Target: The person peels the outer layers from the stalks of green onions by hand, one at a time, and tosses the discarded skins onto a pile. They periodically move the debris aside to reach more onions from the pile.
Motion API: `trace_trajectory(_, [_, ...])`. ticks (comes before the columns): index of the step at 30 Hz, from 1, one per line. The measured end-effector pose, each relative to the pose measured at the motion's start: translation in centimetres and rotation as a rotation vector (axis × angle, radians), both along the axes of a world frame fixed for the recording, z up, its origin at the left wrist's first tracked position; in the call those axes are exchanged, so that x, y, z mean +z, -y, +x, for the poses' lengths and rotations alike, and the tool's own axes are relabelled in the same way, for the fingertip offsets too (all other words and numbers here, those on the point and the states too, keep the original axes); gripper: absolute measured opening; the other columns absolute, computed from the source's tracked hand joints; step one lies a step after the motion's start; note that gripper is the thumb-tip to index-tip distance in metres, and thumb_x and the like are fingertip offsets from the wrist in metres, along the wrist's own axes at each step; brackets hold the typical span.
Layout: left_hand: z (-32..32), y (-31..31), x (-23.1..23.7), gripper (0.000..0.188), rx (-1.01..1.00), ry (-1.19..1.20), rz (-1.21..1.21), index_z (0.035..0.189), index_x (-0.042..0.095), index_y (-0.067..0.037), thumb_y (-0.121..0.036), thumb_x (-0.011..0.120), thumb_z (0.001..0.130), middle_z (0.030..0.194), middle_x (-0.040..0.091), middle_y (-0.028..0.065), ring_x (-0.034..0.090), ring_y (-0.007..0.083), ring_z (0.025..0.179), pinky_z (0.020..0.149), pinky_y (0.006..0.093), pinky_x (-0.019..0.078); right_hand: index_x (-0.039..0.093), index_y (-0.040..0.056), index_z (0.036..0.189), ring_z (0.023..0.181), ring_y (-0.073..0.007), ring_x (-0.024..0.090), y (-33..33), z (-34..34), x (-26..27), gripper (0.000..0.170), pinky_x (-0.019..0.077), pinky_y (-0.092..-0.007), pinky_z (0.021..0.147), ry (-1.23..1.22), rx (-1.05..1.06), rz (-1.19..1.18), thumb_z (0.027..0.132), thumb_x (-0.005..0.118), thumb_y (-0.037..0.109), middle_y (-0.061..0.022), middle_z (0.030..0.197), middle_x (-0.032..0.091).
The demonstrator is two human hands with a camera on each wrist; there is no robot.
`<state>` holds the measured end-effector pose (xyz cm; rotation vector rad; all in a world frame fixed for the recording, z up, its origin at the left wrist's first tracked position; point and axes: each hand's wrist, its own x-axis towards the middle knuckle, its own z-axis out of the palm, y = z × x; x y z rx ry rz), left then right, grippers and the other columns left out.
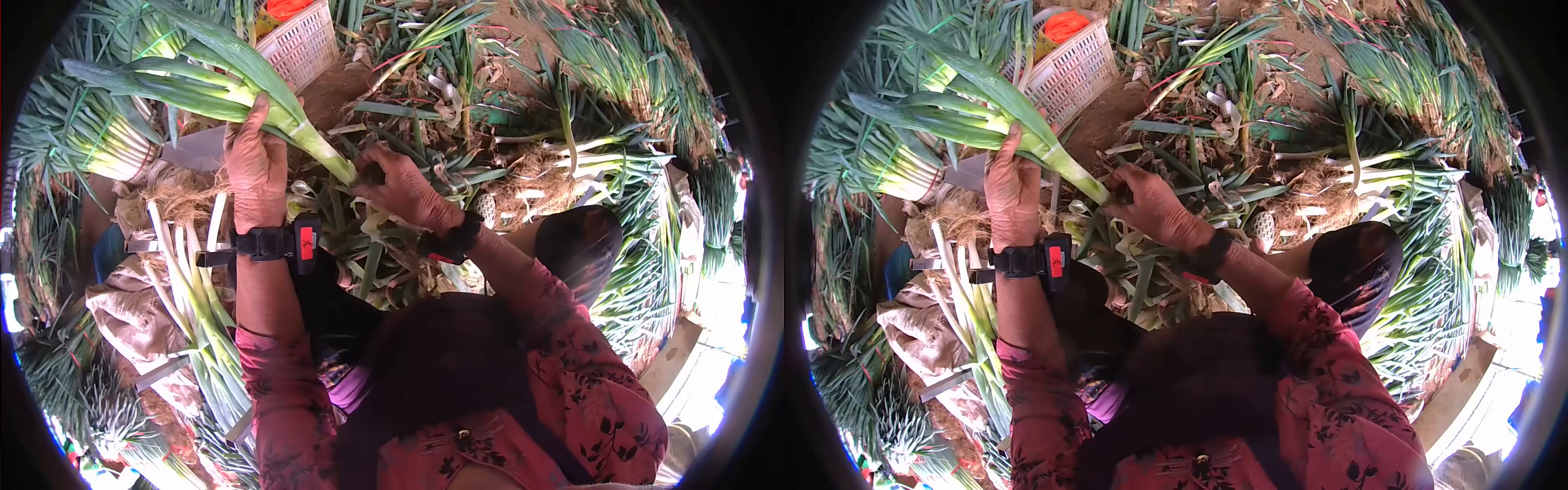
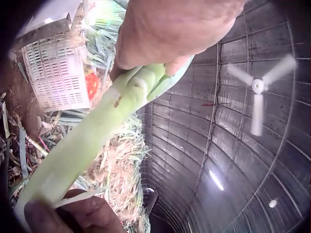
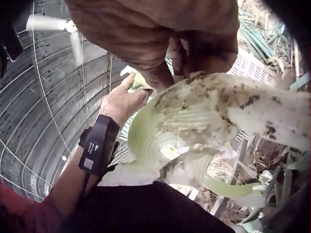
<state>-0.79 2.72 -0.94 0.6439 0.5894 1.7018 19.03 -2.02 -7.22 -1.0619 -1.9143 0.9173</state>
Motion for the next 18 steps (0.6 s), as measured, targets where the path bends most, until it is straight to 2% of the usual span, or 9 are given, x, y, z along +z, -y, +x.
trace_trajectory(5, [0.1, -0.1, -0.6, 0.044, 0.028, 0.007, -0.036, 0.127, 0.047, 0.0, 0.002, 0.062, 0.086, 0.115, 0.06, 0.0131, 0.063, 0.0255, 0.098, 0.084, 0.0412, 0.0559, 0.054, 0.0017, 0.095, 0.08, -0.0274, 0.061, 0.5, -0.3, 0.3, 0.03, 0.0486, -0.0362, 0.074, 0.016, -0.025, -0.07, 0.074, 0.074, 0.012, -0.0119, 0.086, 0.059])
trace_trajectory(7, [0.1, -0.3, -1.2, 0.042, 0.053, 0.004, -0.054, 0.125, 0.048, 0.0, 0.002, 0.063, 0.086, 0.114, 0.06, 0.0118, 0.063, 0.0235, 0.097, 0.084, 0.0385, 0.0557, 0.056, 0.0038, 0.09, 0.083, -0.0258, 0.06, 1.5, -1.0, 0.4, 0.026, 0.0485, -0.0386, 0.075, 0.248, -0.102, 0.162, 0.071, 0.071, 0.01, -0.0096, 0.088, 0.058])
trace_trajectory(8, [-0.1, -0.6, -1.6, 0.041, 0.084, 0.009, -0.054, 0.124, 0.05, -0.001, 0.001, 0.064, 0.085, 0.113, 0.061, 0.0104, 0.063, 0.0219, 0.096, 0.084, 0.0363, 0.0551, 0.056, 0.0038, 0.09, 0.083, -0.0258, 0.06, 2.1, -1.1, 0.4, 0.026, 0.0485, -0.0386, 0.075, 0.249, -0.098, 0.164, 0.071, 0.071, 0.01, -0.0096, 0.088, 0.058])
trace_trajectory(10, [-0.5, -0.8, -1.9, 0.039, 0.112, 0.016, -0.054, 0.122, 0.052, -0.001, 0.001, 0.064, 0.085, 0.112, 0.062, 0.0089, 0.063, 0.0204, 0.095, 0.083, 0.034, 0.0545, 0.055, 0.0073, 0.089, 0.084, -0.0261, 0.058, 3.5, -1.1, 0.5, 0.021, 0.048, -0.039, 0.073, 0.312, 0.227, 0.639, 0.071, 0.064, 0.006, -0.0077, 0.088, 0.056])
trace_trajectory(11, [-0.8, -0.8, -1.7, 0.039, 0.157, 0.025, -0.064, 0.121, 0.053, -0.002, 0.001, 0.065, 0.084, 0.11, 0.062, 0.0079, 0.063, 0.0199, 0.096, 0.083, 0.0326, 0.0539, 0.055, 0.0073, 0.089, 0.084, -0.0261, 0.058, 4.5, -1.1, 0.4, 0.021, 0.048, -0.039, 0.073, 0.313, 0.231, 0.642, 0.071, 0.064, 0.006, -0.0077, 0.088, 0.056])
trace_trajectory(13, [-1.7, -0.8, -1.2, 0.038, 0.205, 0.038, -0.074, 0.12, 0.054, -0.002, 0.0, 0.066, 0.084, 0.109, 0.063, 0.007, 0.063, 0.0195, 0.096, 0.083, 0.0311, 0.0533, 0.055, 0.0084, 0.088, 0.09, -0.0249, 0.056, 6.2, -0.8, 0.5, 0.021, 0.0475, -0.038, 0.078, 0.399, 0.512, 0.627, 0.069, 0.064, 0.007, -0.0054, 0.09, 0.056])
trace_trajectory(15, [-3.0, -0.7, -0.8, 0.041, 0.204, 0.067, -0.054, 0.12, 0.055, -0.004, 0.001, 0.068, 0.082, 0.111, 0.062, 0.0075, 0.063, 0.0194, 0.097, 0.084, 0.0312, 0.0535, 0.054, 0.0077, 0.087, 0.085, -0.0249, 0.059, 5.7, -0.2, 1.2, 0.016, 0.0489, -0.0364, 0.075, 0.339, 0.478, 0.745, 0.075, 0.063, 0.006, -0.0058, 0.087, 0.055])
trace_trajectory(16, [-2.7, -0.3, 0.1, 0.041, 0.232, -0.007, -0.024, 0.125, 0.051, -0.006, -0.013, 0.066, 0.088, 0.113, 0.062, 0.0105, 0.063, 0.0219, 0.097, 0.084, 0.0339, 0.0538, 0.056, 0.0065, 0.091, 0.088, -0.0241, 0.061, 5.6, -0.3, 1.1, 0.013, 0.051, -0.0355, 0.076, 0.091, 0.309, 0.448, 0.08, 0.061, 0.004, -0.008, 0.091, 0.056])
trace_trajectory(18, [-1.1, 1.0, 2.0, 0.042, 0.123, 0.006, 0.058, 0.128, 0.048, -0.008, -0.023, 0.061, 0.091, 0.111, 0.062, 0.0122, 0.063, 0.0233, 0.096, 0.084, 0.0359, 0.0541, 0.057, 0.0047, 0.095, 0.088, -0.022, 0.064, 4.6, -0.7, 2.3, 0.008, 0.0538, -0.0331, 0.075, -0.502, 0.071, -0.069, 0.088, 0.056, 0.002, -0.0104, 0.096, 0.059])
